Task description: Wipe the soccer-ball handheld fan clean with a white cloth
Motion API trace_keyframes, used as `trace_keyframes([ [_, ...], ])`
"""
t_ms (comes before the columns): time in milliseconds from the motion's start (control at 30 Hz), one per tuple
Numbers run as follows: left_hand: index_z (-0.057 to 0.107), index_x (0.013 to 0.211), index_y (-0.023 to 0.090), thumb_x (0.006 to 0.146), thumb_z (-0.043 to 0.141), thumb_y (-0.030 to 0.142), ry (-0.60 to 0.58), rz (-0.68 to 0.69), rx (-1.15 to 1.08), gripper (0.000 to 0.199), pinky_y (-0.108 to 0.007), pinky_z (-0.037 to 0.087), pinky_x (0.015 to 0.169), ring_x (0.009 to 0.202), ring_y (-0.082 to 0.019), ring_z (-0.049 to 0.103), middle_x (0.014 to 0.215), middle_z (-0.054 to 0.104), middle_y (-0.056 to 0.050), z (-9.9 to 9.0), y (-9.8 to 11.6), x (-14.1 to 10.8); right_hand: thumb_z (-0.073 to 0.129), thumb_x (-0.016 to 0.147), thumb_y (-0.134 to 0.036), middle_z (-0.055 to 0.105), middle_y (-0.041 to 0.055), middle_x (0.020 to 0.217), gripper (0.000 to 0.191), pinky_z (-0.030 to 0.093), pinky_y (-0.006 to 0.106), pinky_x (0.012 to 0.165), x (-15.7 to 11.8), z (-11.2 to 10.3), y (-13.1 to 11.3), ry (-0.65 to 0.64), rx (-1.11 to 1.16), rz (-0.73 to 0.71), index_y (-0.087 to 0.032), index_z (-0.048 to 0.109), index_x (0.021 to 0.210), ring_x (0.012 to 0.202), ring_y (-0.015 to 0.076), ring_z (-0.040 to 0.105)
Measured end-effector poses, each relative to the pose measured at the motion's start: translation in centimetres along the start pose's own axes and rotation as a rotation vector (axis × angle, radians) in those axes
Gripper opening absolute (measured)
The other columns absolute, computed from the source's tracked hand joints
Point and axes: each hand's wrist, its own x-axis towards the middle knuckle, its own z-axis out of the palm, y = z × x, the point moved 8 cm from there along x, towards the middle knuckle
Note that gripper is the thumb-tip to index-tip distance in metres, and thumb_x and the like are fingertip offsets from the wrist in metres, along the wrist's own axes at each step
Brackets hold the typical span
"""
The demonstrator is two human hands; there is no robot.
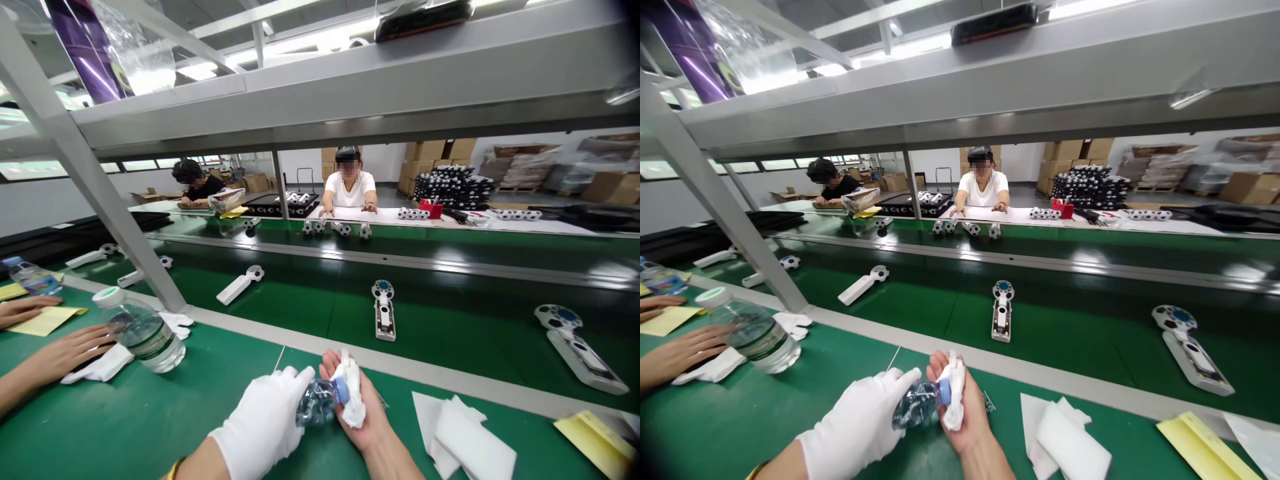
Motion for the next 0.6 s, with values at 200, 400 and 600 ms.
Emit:
trace_keyframes([
  [200,0.05,0.119,0.025,0.065,0.047,0.023,0.02,0.002,-0.002,0.054,-0.046,0.05,0.064,0.075,-0.031,0.06,0.094,0.06,-0.007,0.1,0.0,-0.3,0.047,0.091,-0.021,0.068,0.0145,0.095,0.022,0.053,0.036,0.083,0.2,-0.1,0.2,0.014,-0.03,-0.022,-0.005,0.058,0.103,0.09,0.0214,0.065],
  [400,0.044,0.124,0.031,0.062,0.055,0.025,0.124,-0.101,-0.305,0.063,-0.041,0.049,0.081,0.092,-0.025,0.058,0.107,0.058,-0.002,0.3,-1.6,-1.5,0.045,0.091,-0.021,0.068,0.012,0.098,0.025,0.056,0.03,0.077,-0.6,-0.2,0.1,-0.001,-0.089,0.036,-0.008,0.06,0.105,0.092,0.02,0.064],
  [600,0.033,0.128,0.019,0.068,0.063,0.032,0.651,-0.51,-0.866,0.068,-0.032,0.042,0.098,0.109,-0.019,0.052,0.122,0.049,-0.008,0.1,-11.9,-4.5,0.048,0.088,-0.014,0.068,0.0079,0.102,0.022,0.055,0.026,0.08,-0.1,-0.7,-1.9,-0.089,-0.094,0.04,-0.012,0.064,0.101,0.097,0.0166,0.062],
])
